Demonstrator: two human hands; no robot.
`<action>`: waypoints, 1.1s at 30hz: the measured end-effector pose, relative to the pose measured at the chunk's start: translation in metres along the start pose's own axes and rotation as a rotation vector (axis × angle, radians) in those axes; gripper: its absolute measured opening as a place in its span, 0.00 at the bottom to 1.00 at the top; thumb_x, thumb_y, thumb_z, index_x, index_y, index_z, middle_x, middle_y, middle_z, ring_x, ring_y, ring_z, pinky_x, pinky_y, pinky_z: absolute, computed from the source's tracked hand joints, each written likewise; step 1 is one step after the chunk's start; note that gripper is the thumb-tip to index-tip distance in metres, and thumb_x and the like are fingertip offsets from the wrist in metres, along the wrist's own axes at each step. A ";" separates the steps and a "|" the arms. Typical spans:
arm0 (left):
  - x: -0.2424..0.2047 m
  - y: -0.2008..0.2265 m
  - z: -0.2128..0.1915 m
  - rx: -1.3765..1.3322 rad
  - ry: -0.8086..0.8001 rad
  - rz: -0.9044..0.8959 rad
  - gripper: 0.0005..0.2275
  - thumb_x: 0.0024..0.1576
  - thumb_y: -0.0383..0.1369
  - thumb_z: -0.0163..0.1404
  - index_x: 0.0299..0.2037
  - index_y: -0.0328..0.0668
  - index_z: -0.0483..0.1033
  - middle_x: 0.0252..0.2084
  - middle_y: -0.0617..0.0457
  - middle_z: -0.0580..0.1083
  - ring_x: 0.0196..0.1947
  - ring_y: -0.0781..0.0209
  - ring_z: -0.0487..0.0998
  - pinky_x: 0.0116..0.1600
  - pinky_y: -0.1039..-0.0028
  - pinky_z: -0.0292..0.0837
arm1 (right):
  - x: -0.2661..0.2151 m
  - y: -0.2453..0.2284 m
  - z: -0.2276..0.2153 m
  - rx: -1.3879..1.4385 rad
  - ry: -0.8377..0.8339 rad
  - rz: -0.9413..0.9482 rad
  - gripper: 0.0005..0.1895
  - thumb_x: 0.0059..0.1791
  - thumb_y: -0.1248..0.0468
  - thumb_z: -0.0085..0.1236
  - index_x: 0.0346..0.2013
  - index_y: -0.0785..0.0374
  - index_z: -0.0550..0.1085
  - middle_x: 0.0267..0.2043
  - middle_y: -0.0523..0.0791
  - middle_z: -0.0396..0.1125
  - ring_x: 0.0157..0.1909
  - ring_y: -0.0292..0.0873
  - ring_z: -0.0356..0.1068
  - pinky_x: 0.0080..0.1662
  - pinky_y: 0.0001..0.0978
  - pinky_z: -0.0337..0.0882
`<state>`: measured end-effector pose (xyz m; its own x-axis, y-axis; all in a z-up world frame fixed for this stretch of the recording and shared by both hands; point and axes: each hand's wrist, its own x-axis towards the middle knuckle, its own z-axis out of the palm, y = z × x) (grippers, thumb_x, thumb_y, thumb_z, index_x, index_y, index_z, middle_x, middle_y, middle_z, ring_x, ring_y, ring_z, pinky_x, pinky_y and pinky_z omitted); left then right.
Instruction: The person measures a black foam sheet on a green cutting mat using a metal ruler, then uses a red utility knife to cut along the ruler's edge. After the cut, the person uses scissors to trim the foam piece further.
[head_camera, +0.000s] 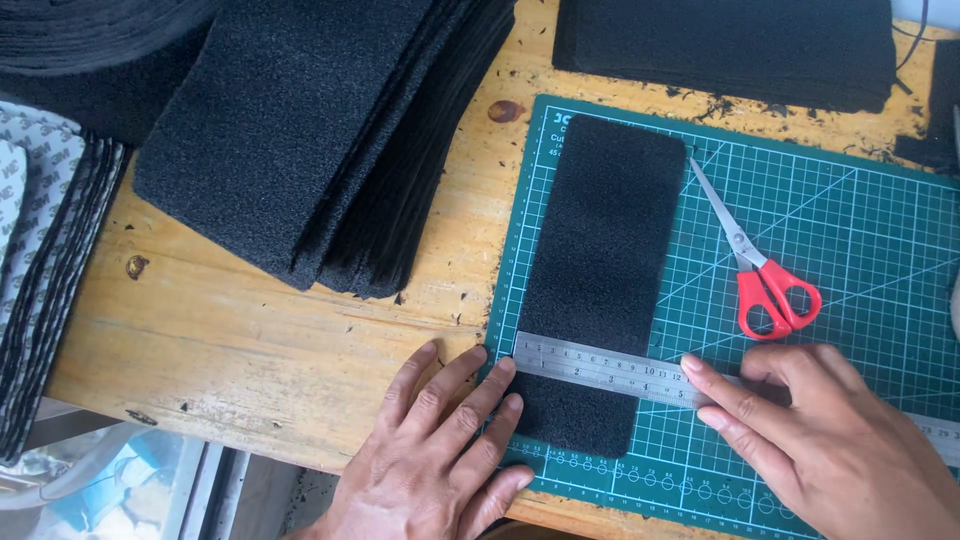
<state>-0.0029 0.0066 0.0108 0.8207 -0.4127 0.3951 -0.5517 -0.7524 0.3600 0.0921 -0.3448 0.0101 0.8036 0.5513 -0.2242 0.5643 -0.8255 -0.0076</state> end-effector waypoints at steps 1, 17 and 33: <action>0.000 0.000 0.000 0.000 0.001 0.000 0.19 0.66 0.46 0.50 0.54 0.35 0.76 0.64 0.39 0.71 0.66 0.37 0.69 0.69 0.40 0.59 | 0.000 0.000 0.000 -0.001 0.000 0.000 0.33 0.45 0.40 0.53 0.66 0.15 0.65 0.40 0.29 0.64 0.42 0.35 0.65 0.29 0.32 0.77; 0.001 0.000 0.007 0.071 0.018 0.004 0.20 0.64 0.49 0.50 0.52 0.40 0.78 0.63 0.41 0.72 0.64 0.41 0.71 0.69 0.43 0.61 | 0.004 -0.012 -0.029 0.029 0.070 -0.184 0.33 0.48 0.49 0.55 0.70 0.36 0.66 0.43 0.40 0.62 0.44 0.40 0.65 0.33 0.35 0.78; 0.002 0.000 0.012 0.098 0.057 0.016 0.20 0.63 0.50 0.50 0.50 0.41 0.79 0.60 0.43 0.74 0.62 0.40 0.74 0.68 0.44 0.62 | 0.005 -0.016 -0.036 0.110 -0.017 -0.092 0.29 0.50 0.48 0.53 0.67 0.31 0.68 0.44 0.36 0.61 0.45 0.38 0.64 0.28 0.36 0.79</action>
<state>0.0003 0.0002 0.0014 0.8006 -0.3969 0.4489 -0.5450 -0.7936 0.2704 0.0936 -0.3244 0.0437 0.7455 0.6240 -0.2341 0.6107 -0.7803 -0.1350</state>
